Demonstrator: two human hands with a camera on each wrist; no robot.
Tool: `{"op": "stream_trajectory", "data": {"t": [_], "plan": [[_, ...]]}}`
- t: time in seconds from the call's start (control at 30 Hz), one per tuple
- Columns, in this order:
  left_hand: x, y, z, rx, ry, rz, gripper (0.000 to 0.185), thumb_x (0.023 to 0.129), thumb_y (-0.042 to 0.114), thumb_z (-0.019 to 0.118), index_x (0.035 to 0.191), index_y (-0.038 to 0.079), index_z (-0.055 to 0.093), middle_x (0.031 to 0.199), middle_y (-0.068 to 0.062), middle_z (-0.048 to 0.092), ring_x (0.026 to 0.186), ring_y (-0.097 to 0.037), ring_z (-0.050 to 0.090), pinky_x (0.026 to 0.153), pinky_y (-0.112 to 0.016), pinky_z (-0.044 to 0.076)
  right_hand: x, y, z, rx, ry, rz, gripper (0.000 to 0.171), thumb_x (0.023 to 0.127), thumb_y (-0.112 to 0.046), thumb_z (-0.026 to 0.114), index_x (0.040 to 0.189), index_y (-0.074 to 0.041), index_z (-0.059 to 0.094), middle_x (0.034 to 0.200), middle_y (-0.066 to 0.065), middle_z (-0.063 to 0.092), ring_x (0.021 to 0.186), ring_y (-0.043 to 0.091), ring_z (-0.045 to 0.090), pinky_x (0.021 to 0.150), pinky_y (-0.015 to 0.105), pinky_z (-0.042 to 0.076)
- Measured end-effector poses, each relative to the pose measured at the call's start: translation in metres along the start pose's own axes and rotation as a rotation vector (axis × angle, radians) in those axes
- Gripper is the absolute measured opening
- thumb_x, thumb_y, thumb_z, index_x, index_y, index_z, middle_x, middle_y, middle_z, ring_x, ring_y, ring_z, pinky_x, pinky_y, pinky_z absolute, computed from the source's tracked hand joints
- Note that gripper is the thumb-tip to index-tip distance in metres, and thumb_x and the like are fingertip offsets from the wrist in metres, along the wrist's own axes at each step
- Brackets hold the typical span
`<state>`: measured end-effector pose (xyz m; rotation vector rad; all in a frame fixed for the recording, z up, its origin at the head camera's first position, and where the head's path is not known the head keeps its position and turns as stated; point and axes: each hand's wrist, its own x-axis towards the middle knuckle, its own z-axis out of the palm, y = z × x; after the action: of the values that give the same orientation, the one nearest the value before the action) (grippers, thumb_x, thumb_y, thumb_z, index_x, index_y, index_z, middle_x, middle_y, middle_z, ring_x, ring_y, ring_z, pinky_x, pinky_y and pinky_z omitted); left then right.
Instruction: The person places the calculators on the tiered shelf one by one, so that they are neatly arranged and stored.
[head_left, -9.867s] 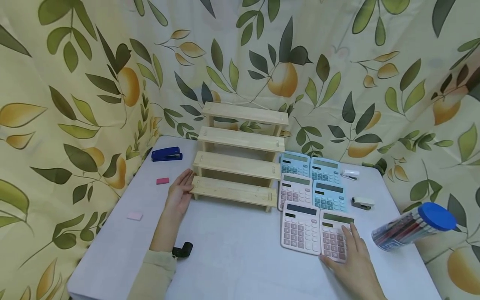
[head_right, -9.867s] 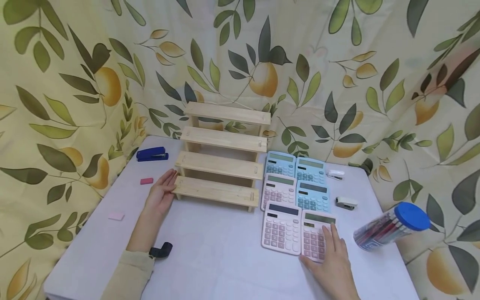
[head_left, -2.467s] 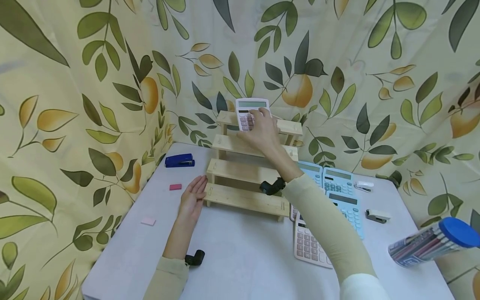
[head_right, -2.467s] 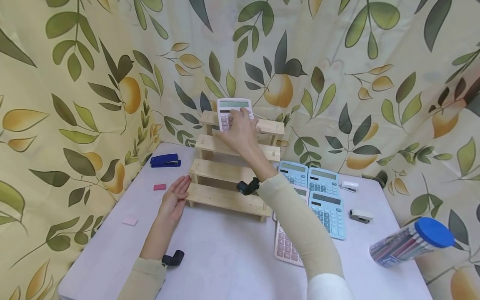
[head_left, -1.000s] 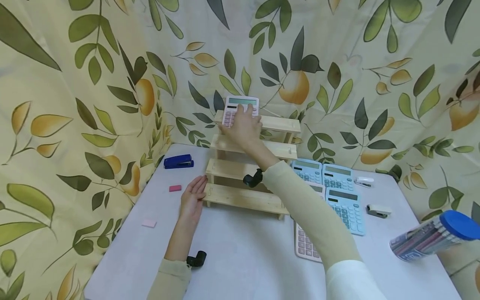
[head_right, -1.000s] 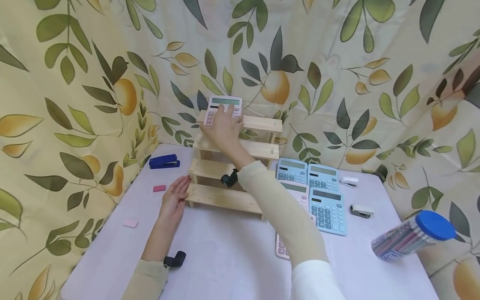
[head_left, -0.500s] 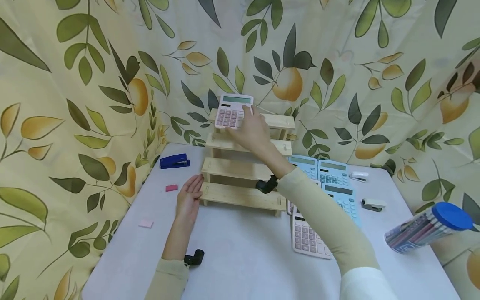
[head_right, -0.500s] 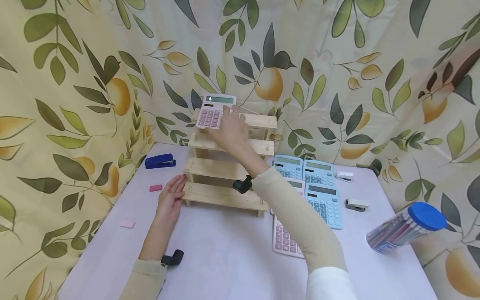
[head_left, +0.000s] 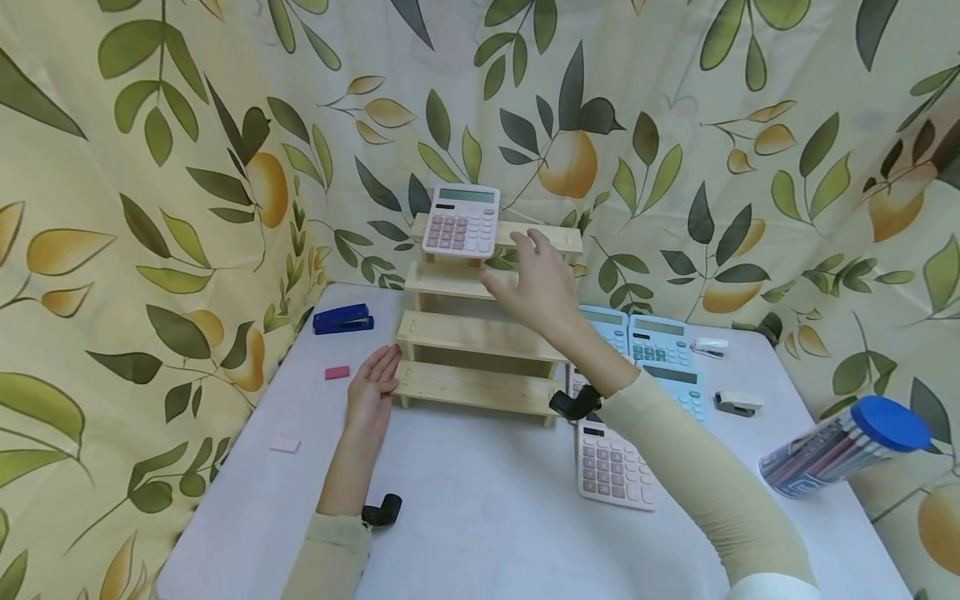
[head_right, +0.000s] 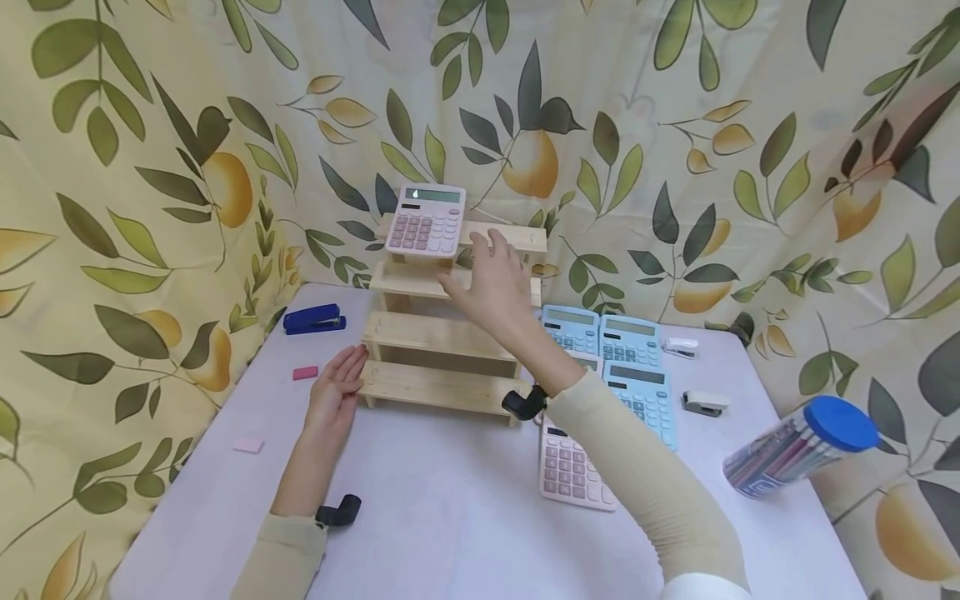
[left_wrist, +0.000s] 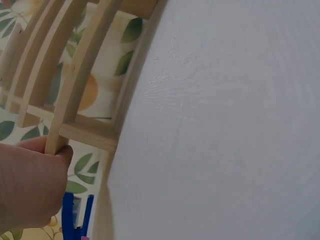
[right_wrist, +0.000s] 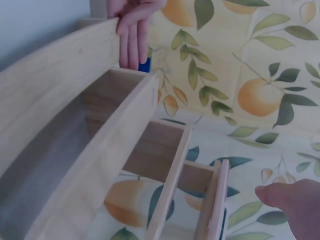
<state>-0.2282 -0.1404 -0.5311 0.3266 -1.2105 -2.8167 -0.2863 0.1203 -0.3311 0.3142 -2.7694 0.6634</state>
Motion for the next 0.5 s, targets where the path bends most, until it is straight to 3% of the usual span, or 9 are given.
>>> {"op": "stream_trajectory", "data": {"t": [0.3,0.5], "plan": [[-0.001,0.000,0.000,0.044,0.007,-0.009,0.069,0.092,-0.028,0.035,0.157,-0.004,0.036,0.162,-0.022,0.041,0.151,-0.029,0.040,0.120,-0.031,0.038,-0.044,0.028,-0.011,-0.033,0.018,-0.043,0.084,0.092,-0.052,0.075,0.156,-0.009,0.042,0.162,0.019,0.037,0.147,0.043,0.037,0.116,0.069,0.033],[-0.001,0.002,0.003,0.066,0.013,-0.002,0.067,0.093,-0.026,0.035,0.157,-0.005,0.035,0.161,-0.021,0.043,0.149,-0.028,0.043,0.120,-0.031,0.038,-0.073,0.050,-0.014,-0.049,-0.003,-0.026,0.087,0.092,-0.051,0.075,0.157,-0.004,0.041,0.162,0.022,0.036,0.147,0.046,0.036,0.114,0.074,0.031]]}}
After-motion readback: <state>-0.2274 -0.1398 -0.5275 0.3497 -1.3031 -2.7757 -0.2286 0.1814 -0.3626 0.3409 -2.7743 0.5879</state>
